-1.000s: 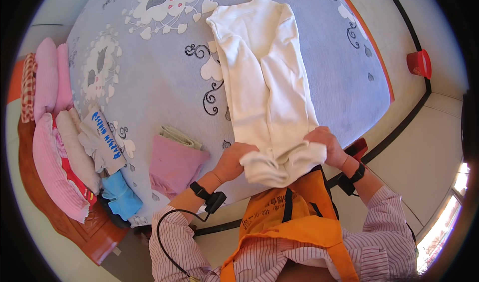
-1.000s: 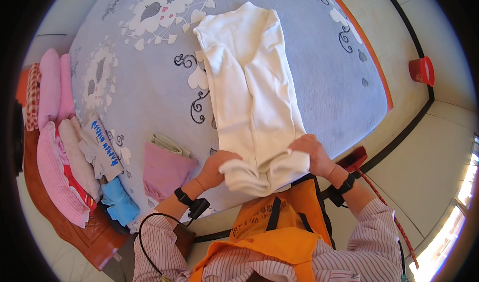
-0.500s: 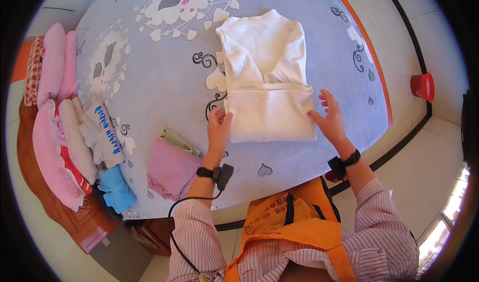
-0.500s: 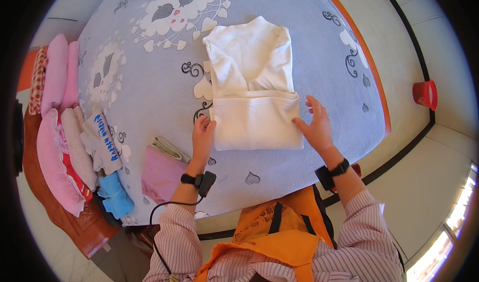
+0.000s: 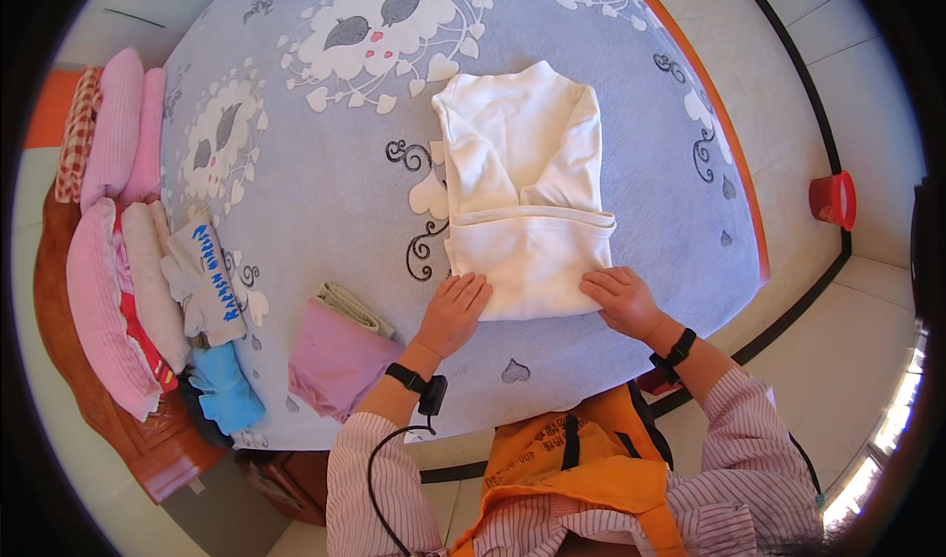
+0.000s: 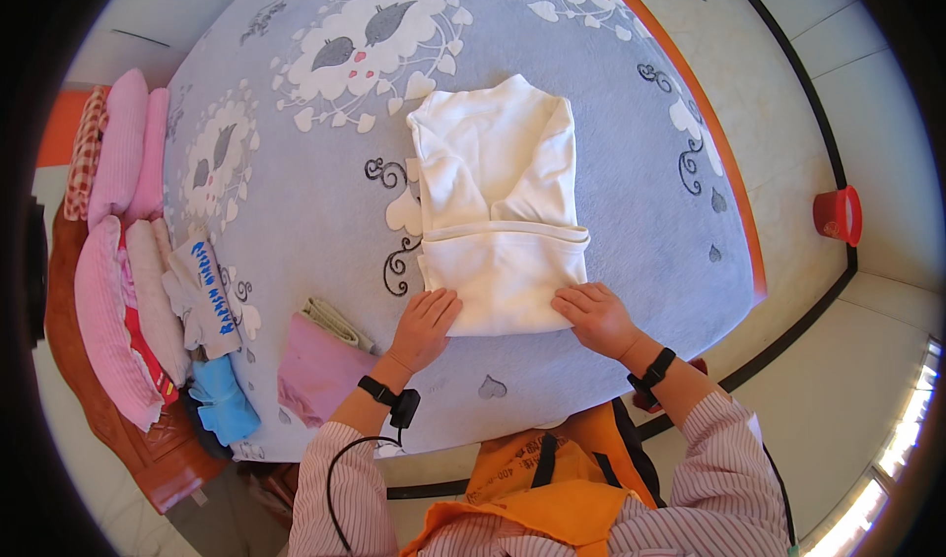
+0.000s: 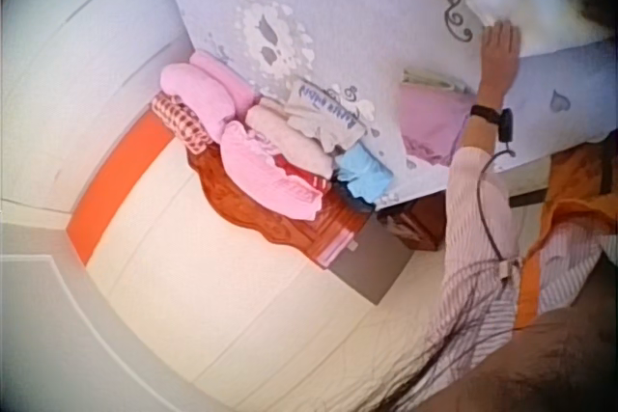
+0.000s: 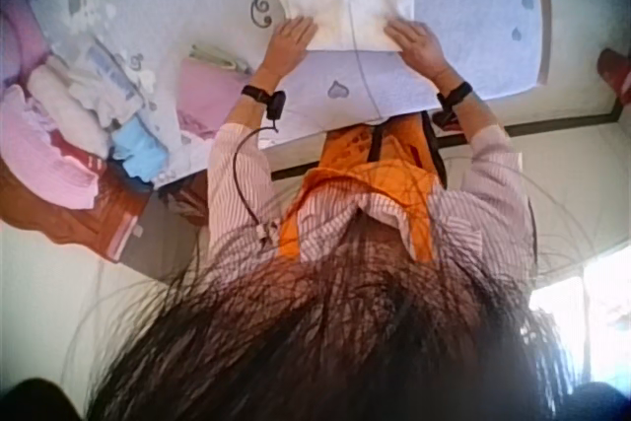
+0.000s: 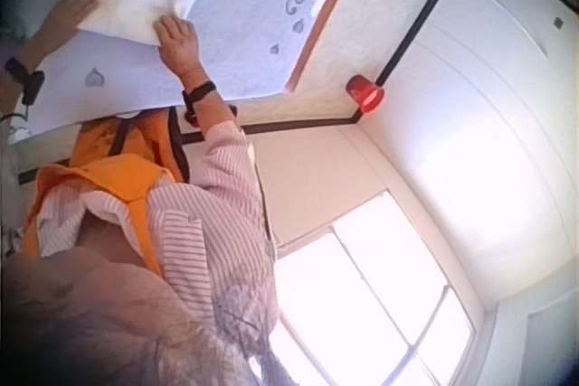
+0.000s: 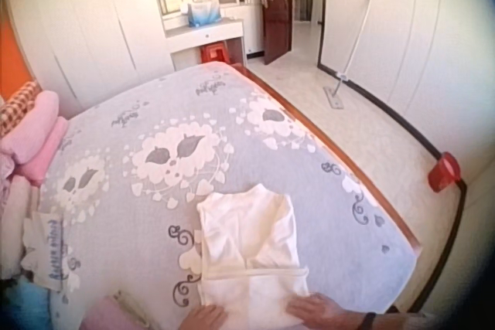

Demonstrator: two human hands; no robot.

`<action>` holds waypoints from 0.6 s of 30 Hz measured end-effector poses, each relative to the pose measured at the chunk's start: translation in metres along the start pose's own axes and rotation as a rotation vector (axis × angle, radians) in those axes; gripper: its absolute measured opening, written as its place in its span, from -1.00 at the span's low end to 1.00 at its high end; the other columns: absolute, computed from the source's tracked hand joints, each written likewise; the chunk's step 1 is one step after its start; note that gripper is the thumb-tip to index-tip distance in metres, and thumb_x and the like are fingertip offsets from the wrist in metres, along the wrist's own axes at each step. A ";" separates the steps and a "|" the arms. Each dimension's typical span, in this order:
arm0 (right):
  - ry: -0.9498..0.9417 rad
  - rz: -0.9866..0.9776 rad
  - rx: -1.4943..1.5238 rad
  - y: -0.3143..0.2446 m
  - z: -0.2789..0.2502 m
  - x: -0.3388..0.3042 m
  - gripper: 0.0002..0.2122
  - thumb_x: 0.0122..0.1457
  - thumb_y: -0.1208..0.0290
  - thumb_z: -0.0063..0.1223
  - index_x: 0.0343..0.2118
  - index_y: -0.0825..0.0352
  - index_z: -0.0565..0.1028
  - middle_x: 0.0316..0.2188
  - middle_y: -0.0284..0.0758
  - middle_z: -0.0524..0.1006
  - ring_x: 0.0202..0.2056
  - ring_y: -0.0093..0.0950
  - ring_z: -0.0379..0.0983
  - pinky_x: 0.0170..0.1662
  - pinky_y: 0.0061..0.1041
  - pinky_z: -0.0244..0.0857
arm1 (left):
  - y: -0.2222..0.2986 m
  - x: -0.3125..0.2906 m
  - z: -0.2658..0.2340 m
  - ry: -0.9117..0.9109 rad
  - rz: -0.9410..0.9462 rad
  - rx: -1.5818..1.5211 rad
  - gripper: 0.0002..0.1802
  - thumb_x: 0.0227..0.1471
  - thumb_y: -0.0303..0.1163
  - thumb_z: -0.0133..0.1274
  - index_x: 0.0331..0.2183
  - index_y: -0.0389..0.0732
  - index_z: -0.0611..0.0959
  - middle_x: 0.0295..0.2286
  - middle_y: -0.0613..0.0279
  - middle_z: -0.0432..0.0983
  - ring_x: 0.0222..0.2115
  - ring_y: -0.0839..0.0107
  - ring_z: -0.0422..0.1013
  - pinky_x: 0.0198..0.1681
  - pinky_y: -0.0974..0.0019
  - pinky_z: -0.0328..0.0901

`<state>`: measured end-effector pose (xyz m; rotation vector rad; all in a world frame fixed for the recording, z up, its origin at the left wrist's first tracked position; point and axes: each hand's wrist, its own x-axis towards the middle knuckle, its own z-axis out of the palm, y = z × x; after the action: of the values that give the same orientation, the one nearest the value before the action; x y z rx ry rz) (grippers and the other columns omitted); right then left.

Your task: The person folds a white long-sleeved shirt and a pair of brown pants on a bed. They then pick up and fold several other items, including a pink garment, a blue jacket, and a grey hoodie, placing the folded clothes onto a nearby stool.

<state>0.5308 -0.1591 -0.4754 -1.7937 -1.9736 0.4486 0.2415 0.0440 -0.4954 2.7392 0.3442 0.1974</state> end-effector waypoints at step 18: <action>0.433 0.695 0.841 0.042 -0.085 0.126 -0.55 0.09 0.45 0.15 0.07 0.38 0.39 -0.22 -0.25 0.53 -0.21 -0.50 0.51 -0.14 -0.54 0.41 | -0.030 0.107 -0.078 0.577 -0.780 -0.993 -0.37 0.03 -0.41 0.16 0.11 -0.33 0.33 -0.09 0.05 0.44 -0.05 0.36 0.38 0.00 0.32 0.30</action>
<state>0.6020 -0.0341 -0.4122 -1.7184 -0.6503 0.8513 0.3236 0.1262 -0.4256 1.4018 1.0772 0.7047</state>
